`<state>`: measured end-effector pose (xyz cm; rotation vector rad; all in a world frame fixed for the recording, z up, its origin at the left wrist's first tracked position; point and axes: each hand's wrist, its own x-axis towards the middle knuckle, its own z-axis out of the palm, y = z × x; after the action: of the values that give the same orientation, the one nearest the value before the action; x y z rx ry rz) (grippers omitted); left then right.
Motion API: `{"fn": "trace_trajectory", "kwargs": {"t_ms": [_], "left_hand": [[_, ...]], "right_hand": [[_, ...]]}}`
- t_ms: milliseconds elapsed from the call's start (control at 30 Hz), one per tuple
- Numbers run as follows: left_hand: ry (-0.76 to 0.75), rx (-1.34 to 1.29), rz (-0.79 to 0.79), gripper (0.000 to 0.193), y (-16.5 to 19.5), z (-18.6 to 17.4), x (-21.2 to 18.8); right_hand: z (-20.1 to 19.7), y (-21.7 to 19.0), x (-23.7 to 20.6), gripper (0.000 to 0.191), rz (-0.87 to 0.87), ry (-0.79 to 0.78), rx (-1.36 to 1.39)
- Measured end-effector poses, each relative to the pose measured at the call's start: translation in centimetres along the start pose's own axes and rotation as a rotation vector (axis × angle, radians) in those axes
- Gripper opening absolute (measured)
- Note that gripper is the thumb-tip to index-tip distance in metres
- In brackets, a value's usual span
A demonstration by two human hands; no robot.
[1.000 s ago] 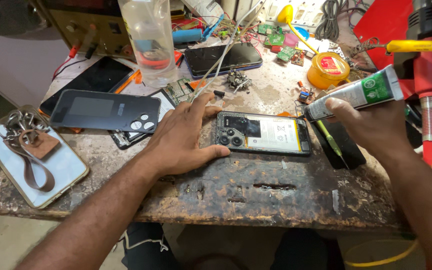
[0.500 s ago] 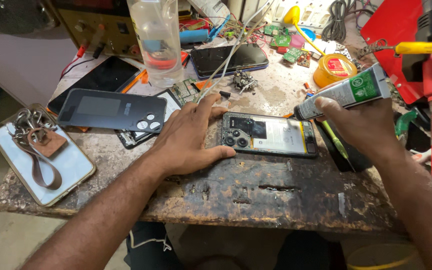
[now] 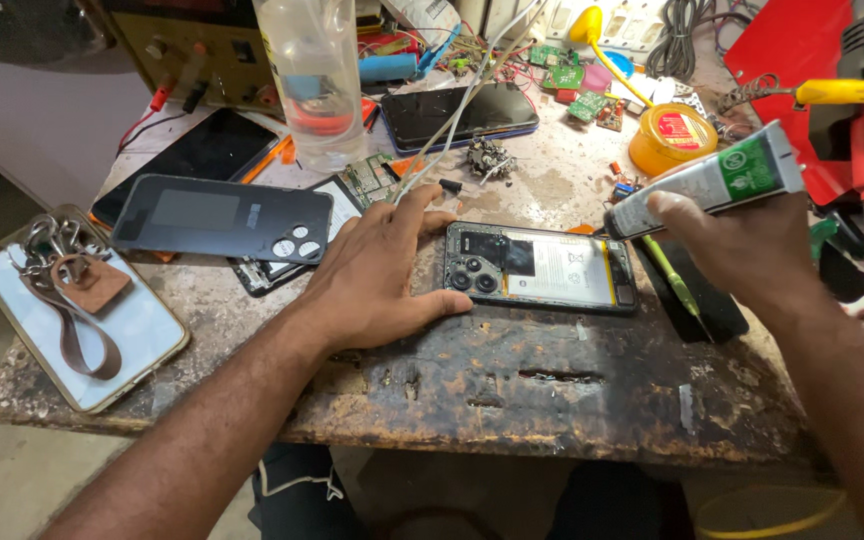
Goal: The person uses a green-handled screwdriver to remove screws from the back of a disassembled smartphone. They then apply adhesive from a tube around the internal frame and attach the back cover, pressing it into place.
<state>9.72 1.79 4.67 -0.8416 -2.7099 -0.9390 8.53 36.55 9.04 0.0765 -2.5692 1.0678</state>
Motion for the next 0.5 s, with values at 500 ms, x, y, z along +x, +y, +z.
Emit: {"fn": "trace_trajectory", "kwargs": {"t_ms": [500], "left_hand": [[-0.028,0.002,-0.046,0.112,0.3,-0.3,-0.1]], "right_hand": [[1.2,-0.7,-0.1,0.033,-0.139,-0.01,0.081]]}}
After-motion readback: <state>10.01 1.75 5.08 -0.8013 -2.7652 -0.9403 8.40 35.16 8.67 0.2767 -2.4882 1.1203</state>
